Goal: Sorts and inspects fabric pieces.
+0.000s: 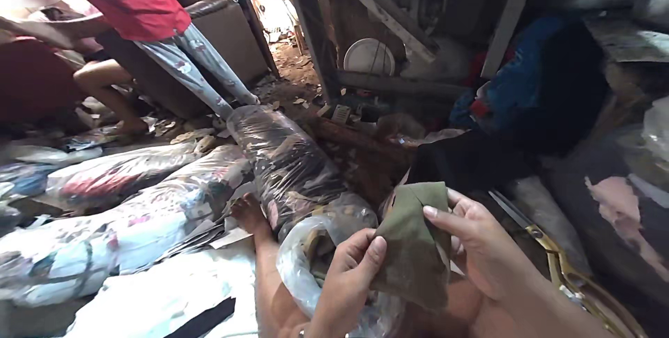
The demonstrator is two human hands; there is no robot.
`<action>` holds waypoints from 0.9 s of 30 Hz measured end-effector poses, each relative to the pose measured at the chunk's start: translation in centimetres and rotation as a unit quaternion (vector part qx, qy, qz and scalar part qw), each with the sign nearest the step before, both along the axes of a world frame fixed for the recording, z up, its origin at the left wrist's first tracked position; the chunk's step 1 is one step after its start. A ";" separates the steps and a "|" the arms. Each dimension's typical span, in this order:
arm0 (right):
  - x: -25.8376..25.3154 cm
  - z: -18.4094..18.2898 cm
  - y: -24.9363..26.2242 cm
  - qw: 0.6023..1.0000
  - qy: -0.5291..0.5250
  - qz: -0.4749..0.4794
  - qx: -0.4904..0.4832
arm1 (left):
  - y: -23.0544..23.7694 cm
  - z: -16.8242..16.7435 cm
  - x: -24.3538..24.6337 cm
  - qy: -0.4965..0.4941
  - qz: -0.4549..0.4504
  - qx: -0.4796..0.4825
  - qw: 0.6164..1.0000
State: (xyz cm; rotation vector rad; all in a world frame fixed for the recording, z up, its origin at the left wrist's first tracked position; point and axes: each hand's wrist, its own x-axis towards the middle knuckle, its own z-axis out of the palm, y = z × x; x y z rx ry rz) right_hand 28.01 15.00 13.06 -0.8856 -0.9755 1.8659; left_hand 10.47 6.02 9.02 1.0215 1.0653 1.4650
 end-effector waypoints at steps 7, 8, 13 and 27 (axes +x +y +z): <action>0.4 -3.7 -3.1 0.998 -0.065 0.018 0.011 | 0.7 2.7 -0.4 -0.037 0.011 -0.007 0.999; 0.4 -3.9 -3.5 0.996 -0.073 0.031 0.040 | 0.7 2.9 -0.4 -0.042 0.012 -0.008 0.999; -0.8 -3.5 -3.3 0.992 -0.009 -0.061 -0.111 | 0.1 3.4 0.2 -0.020 0.050 -0.012 0.998; -0.3 -1.4 -3.0 0.978 0.123 0.045 -0.164 | -1.6 2.8 0.4 0.087 -0.033 0.029 0.995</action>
